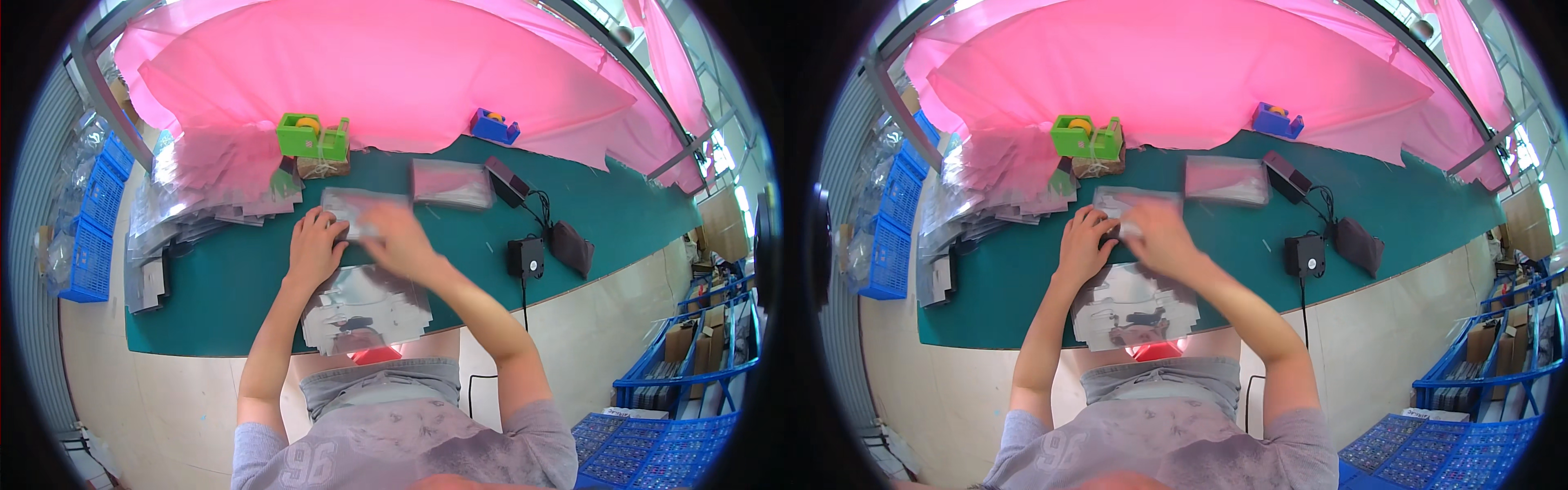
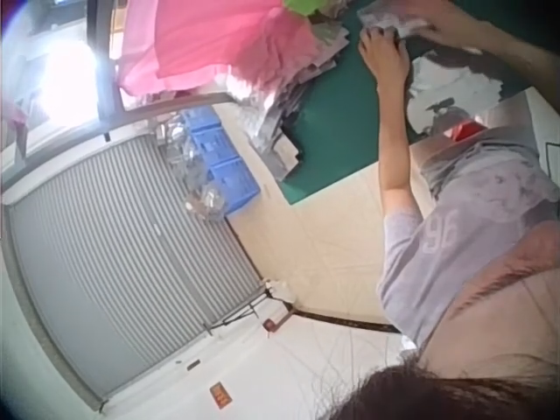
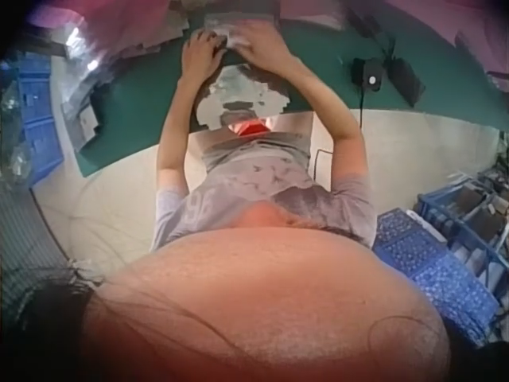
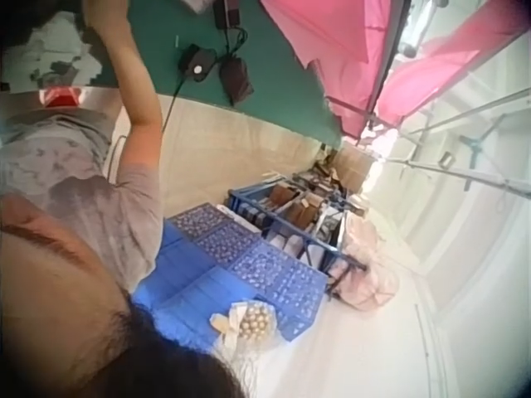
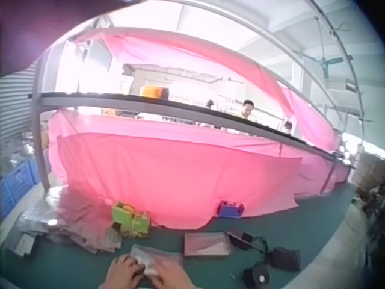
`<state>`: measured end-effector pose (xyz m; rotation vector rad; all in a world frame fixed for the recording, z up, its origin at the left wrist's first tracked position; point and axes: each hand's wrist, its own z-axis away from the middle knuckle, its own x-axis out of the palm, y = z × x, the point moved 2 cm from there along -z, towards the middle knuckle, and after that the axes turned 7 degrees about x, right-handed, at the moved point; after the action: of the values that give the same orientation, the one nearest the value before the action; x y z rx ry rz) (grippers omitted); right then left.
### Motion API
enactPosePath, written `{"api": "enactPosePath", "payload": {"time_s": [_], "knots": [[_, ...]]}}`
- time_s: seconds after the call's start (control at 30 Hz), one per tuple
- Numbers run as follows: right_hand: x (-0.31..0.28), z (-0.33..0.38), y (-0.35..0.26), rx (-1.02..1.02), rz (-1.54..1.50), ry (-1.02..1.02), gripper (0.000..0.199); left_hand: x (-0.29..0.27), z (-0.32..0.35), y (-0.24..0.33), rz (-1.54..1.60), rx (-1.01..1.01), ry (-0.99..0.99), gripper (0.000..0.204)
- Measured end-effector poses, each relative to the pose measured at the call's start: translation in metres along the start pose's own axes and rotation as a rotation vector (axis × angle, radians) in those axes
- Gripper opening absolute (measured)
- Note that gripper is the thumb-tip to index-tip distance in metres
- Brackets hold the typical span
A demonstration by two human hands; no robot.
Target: Packing small electronic components or parts into individual plastic bags at a workstation.
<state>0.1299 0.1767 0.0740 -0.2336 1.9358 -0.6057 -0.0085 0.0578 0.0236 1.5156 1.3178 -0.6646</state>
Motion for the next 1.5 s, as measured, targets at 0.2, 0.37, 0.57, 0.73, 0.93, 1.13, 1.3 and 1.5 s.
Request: {"api": "enactPosePath", "payload": {"time_s": [0.2, 0.37, 0.57, 0.73, 0.93, 1.13, 1.3, 1.5], "knots": [[0.028, 0.089, -0.061, -0.173, 0.163, -0.496, 0.069, -0.02, 0.005, 0.016, 0.026, 0.008, 0.048, 0.04], [0.022, 0.091, -0.047, -0.141, 0.037, -0.566, 0.064, -0.052, 0.031, 0.029, 0.401, -0.104, 0.097, 0.035], [0.026, 0.098, -0.052, -0.141, 0.027, -0.558, 0.038, -0.078, 0.061, 0.047, 0.539, -0.205, 0.212, 0.028], [0.003, 0.082, -0.062, 0.181, -0.128, -0.692, 0.018, -0.084, 0.078, 0.061, 0.501, -0.247, 0.314, 0.03], [-0.038, 0.1, -0.068, 0.253, -0.612, 0.026, 0.015, -0.092, 0.073, 0.098, 0.098, -0.041, 0.421, 0.062], [-0.055, 0.123, -0.071, 0.224, -1.156, -0.028, 0.016, -0.109, 0.061, 0.121, 0.522, -0.056, 0.247, 0.068], [-0.071, 0.116, -0.08, 0.16, -0.616, 0.141, 0.04, -0.099, 0.059, 0.135, 0.468, 0.076, 0.177, 0.061], [-0.071, 0.114, -0.083, 0.07, -0.459, 0.303, 0.048, -0.103, 0.056, 0.145, 0.273, 0.127, 0.146, 0.054]]}}
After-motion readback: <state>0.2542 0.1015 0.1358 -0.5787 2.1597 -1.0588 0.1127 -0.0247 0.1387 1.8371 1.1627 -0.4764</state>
